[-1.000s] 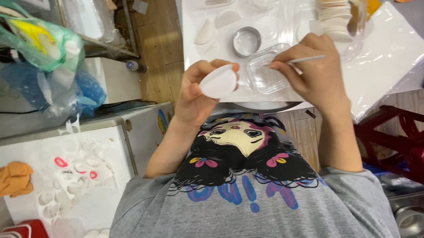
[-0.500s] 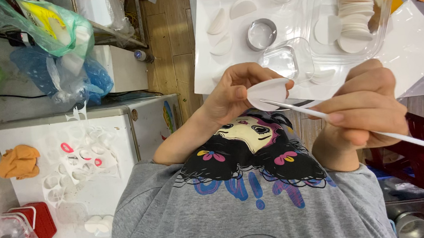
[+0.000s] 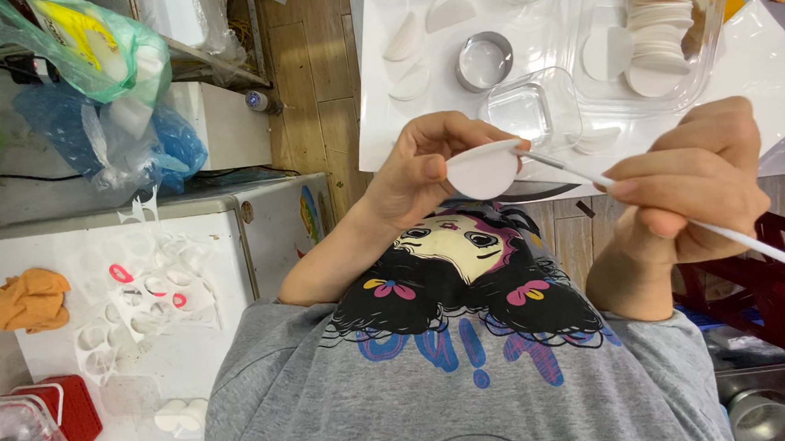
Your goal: The person repeatedly picks up small white discs from a plastic container, applies a white substance to their edges using a thin brush, and places them back into the container. The person handles the discs one at a time throughout the clip.
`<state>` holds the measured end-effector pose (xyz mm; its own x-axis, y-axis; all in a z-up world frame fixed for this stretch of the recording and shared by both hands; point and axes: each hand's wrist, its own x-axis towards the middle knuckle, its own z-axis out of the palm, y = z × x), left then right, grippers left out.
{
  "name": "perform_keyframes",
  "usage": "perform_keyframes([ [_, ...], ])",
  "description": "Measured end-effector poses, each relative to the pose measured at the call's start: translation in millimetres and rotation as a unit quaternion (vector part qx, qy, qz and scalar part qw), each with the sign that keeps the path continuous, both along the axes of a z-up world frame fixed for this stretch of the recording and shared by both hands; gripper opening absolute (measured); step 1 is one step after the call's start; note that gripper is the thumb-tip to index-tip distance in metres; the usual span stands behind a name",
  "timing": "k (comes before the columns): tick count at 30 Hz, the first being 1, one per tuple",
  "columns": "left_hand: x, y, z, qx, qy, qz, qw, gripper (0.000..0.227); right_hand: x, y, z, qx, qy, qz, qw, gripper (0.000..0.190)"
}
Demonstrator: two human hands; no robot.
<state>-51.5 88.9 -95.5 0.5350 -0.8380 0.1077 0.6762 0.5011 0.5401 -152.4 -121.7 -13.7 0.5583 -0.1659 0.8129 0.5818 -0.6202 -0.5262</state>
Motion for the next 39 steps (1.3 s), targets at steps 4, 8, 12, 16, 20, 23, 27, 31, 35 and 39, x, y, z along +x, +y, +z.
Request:
perform_keyframes([
  [4, 14.9, 3.2, 7.2, 0.077, -0.075, 0.041, 0.993, 0.061, -10.8, -12.0, -10.2, -0.079, 0.027, -0.009, 0.996, 0.046],
  [8, 35.6, 37.6, 41.1, 0.204, -0.28, 0.174, 0.922, 0.063, 1.0, -33.3, -21.2, -0.108, 0.166, -0.016, 0.98, 0.028],
  [12, 48.6, 52.0, 77.0, 0.338, -0.596, 0.28, 0.673, 0.074, 24.7, -30.6, -37.6, -0.258, 0.278, -0.001, 0.925, 0.021],
  [16, 50.0, 48.3, 98.9, 0.326, -0.748, 0.254, 0.519, 0.08, 23.1, -38.4, -30.4, -0.178, 0.228, -0.022, 0.957, 0.017],
  [20, 42.2, 39.9, 104.2, 0.3, -0.804, 0.211, 0.468, 0.082, 7.7, -35.0, -21.6, -0.031, 0.109, 0.056, 0.992, 0.037],
  [23, 37.1, 32.4, 105.0, 0.283, -0.822, 0.211, 0.447, 0.083, -1.2, -20.9, -18.9, -0.015, 0.091, 0.076, 0.993, 0.044],
  [27, 31.1, 28.9, 107.3, 0.275, -0.825, 0.204, 0.45, 0.086, -0.8, -10.0, -15.5, -0.034, 0.112, 0.056, 0.992, 0.043],
  [31, 30.3, 27.8, 109.6, 0.274, -0.825, 0.207, 0.449, 0.086, 2.5, -7.6, -13.7, -0.038, 0.124, 0.047, 0.991, 0.041],
  [35, 31.9, 29.3, 109.5, 0.278, -0.823, 0.214, 0.447, 0.083, 3.3, -8.1, -17.0, -0.056, 0.11, 0.077, 0.989, 0.039],
  [39, 36.5, 32.2, 108.5, 0.278, -0.816, 0.226, 0.454, 0.079, 2.3, -7.7, -19.4, -0.058, 0.101, 0.124, 0.986, 0.04],
])
